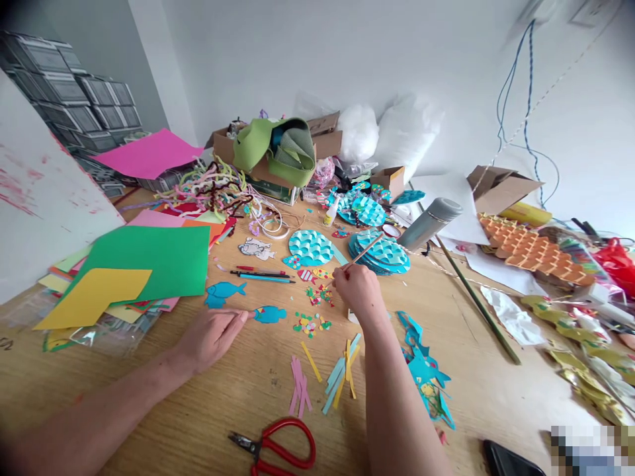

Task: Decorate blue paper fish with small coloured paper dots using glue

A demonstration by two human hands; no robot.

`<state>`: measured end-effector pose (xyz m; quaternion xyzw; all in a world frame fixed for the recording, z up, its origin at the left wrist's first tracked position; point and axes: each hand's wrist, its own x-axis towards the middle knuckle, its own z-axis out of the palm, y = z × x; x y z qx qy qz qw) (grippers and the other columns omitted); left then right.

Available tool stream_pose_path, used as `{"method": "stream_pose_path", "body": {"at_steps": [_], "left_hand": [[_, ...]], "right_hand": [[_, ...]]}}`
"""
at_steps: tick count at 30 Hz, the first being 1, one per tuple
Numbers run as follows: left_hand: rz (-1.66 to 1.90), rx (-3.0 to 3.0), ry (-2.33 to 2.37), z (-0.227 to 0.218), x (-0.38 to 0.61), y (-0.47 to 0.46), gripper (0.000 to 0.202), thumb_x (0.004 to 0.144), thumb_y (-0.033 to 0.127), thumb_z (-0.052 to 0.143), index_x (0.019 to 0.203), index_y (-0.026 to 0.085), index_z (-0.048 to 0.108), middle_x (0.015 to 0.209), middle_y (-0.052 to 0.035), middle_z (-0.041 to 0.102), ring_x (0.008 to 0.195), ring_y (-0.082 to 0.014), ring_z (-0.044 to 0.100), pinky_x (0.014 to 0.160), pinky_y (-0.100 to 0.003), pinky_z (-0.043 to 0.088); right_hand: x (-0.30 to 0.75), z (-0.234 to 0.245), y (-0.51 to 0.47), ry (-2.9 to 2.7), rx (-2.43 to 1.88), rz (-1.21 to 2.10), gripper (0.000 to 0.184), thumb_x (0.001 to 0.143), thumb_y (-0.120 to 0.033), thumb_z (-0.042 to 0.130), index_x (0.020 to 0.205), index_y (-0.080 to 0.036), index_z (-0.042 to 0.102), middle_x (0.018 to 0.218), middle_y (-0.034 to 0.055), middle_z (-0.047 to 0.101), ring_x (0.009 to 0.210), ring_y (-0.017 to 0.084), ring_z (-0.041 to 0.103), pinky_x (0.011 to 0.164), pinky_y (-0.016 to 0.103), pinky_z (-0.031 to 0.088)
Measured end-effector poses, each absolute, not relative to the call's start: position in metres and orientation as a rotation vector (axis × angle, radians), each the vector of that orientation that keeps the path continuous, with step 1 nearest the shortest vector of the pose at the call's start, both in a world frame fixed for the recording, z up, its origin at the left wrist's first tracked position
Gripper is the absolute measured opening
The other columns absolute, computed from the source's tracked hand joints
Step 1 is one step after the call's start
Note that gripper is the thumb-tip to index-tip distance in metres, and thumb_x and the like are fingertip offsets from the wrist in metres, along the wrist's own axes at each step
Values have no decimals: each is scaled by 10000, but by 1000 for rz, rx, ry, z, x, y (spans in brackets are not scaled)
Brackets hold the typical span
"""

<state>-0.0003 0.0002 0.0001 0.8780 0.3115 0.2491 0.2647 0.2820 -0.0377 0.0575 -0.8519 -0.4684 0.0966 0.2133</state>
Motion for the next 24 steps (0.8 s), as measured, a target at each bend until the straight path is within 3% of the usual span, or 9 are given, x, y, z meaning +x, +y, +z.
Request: {"method": "stream_pose_path", "body": {"at_steps": [9, 24], "left_hand": [[585, 2388, 884, 2, -1, -2, 452, 968, 289, 301, 738, 178, 674, 764, -79, 713, 753, -178, 672, 685, -253, 461], [499, 2492, 896, 7, 0, -2, 424, 962, 243, 312, 656, 160, 594, 696, -46, 678, 660, -154, 629, 590, -264, 358]], "right_hand": [[210, 61, -37, -1598, -1903, 758, 314, 850, -356, 492, 661, -172, 663, 689, 43, 705, 581, 139, 635, 541, 218, 453], [178, 45, -37, -1856, -1946, 473, 344, 886, -341, 447, 650, -187, 645, 648, 53, 675, 581, 155, 610, 555, 240, 376]]}}
